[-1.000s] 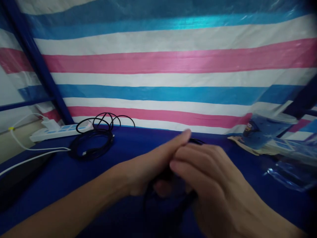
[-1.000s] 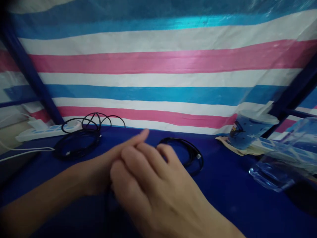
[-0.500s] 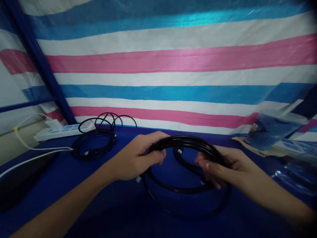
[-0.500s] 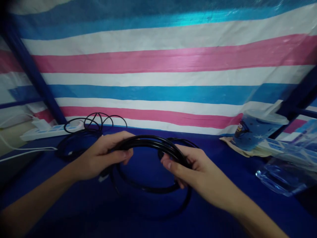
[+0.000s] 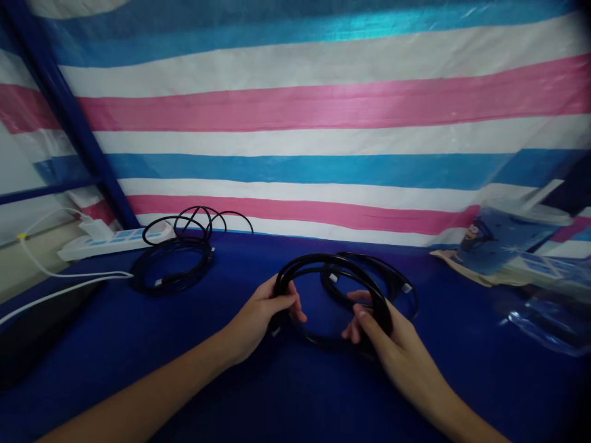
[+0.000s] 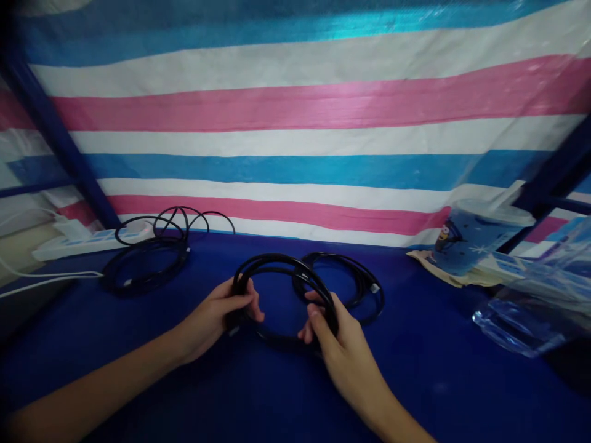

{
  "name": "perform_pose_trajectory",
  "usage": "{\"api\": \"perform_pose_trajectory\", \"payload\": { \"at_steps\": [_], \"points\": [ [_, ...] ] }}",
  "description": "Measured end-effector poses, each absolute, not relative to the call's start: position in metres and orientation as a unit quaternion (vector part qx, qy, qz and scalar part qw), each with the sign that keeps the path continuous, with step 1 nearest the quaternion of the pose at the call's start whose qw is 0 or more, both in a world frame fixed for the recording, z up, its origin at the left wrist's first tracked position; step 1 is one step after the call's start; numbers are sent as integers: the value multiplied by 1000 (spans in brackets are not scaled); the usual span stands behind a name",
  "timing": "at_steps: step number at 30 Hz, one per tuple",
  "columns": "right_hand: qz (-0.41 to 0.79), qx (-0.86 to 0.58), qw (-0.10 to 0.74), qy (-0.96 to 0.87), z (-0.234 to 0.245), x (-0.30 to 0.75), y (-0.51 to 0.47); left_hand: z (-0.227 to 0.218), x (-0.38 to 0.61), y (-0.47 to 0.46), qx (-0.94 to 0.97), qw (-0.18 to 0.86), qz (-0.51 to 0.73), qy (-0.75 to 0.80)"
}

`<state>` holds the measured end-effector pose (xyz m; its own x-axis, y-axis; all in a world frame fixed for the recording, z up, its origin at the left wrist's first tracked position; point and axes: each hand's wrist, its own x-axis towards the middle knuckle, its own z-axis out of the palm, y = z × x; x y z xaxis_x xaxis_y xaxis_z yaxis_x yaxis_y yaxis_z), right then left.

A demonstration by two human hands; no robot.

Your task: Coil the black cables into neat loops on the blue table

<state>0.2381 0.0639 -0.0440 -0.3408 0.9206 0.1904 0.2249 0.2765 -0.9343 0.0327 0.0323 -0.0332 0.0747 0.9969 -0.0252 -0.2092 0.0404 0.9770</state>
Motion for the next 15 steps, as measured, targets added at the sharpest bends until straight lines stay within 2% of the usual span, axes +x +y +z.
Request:
{"api": "perform_pose_trajectory", "payload": {
  "at_steps": [2,4,8,11,12,15],
  "points": [
    [433,-422,400,-689,-45,235,59,-30,38,34,460,551,537,444],
    [431,-450,407,-668,-42,237,58,-25,41,39,507,482,516,494],
    [435,-508,388,-634,-19,259,85,-6,51,77,670,265,348,600],
    [362,-535,308,-698,0,282,129,8,68,122,760,127,184,610],
    [300,-547,275,-732,4,288,144,11,76,136,769,118,151,610],
    [90,-612,95,-780,-1,296,173,10,98,165,766,111,84,628]
  ]
}}
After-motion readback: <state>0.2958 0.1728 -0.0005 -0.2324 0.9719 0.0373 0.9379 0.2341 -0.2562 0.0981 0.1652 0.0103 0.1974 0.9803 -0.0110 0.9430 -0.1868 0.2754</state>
